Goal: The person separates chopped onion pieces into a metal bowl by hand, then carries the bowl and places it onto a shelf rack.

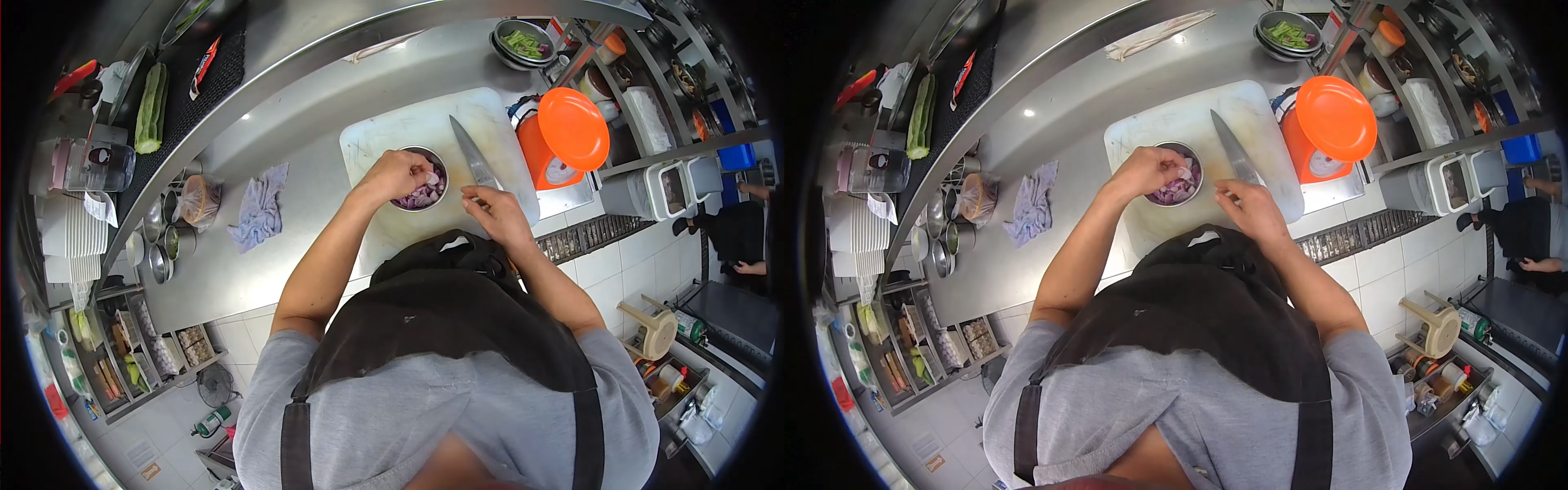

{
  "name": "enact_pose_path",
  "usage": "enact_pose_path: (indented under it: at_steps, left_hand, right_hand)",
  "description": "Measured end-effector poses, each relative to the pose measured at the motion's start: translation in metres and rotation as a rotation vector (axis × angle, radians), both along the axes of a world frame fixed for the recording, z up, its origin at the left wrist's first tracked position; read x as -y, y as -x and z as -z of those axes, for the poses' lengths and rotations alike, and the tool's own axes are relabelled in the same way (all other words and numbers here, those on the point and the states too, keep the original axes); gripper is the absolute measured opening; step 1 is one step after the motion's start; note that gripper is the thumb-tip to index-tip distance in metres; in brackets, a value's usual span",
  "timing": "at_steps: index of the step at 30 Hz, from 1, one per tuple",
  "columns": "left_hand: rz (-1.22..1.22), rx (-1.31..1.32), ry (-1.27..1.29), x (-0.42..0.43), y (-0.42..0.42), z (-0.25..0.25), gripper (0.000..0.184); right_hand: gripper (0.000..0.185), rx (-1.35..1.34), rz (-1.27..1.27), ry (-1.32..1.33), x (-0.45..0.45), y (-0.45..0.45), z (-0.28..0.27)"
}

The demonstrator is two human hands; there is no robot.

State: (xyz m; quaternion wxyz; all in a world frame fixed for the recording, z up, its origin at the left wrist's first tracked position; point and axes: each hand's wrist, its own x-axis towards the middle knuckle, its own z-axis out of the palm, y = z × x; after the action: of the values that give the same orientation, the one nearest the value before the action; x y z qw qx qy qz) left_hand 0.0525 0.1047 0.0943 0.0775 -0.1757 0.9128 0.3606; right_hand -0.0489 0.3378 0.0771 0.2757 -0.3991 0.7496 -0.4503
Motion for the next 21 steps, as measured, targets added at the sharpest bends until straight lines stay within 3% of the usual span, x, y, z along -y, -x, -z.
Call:
enact_pose_path:
  at_steps: [5,9,14,21]
  left_hand:
    - [-0.063,-0.103,-0.293,-0.011,-0.011,-0.021,0.017]
    - [-0.103,-0.089,-0.308,-0.013,-0.019,-0.036,0.02]
    - [-0.114,-0.209,-0.567,-0.009,-0.027,-0.034,0.021]
    - [-0.046,-0.239,-0.447,-0.009,-0.028,-0.044,0.019]
  right_hand:
    - [0.029,0.056,-0.027,0.066,0.032,-0.003,-0.035]
    - [0.029,0.307,-0.047,0.109,0.039,-0.001,-0.038]
    - [0.027,0.607,-0.081,0.15,0.041,0.005,-0.049]
    - [0.021,0.696,-0.075,0.138,0.042,0.004,-0.057]
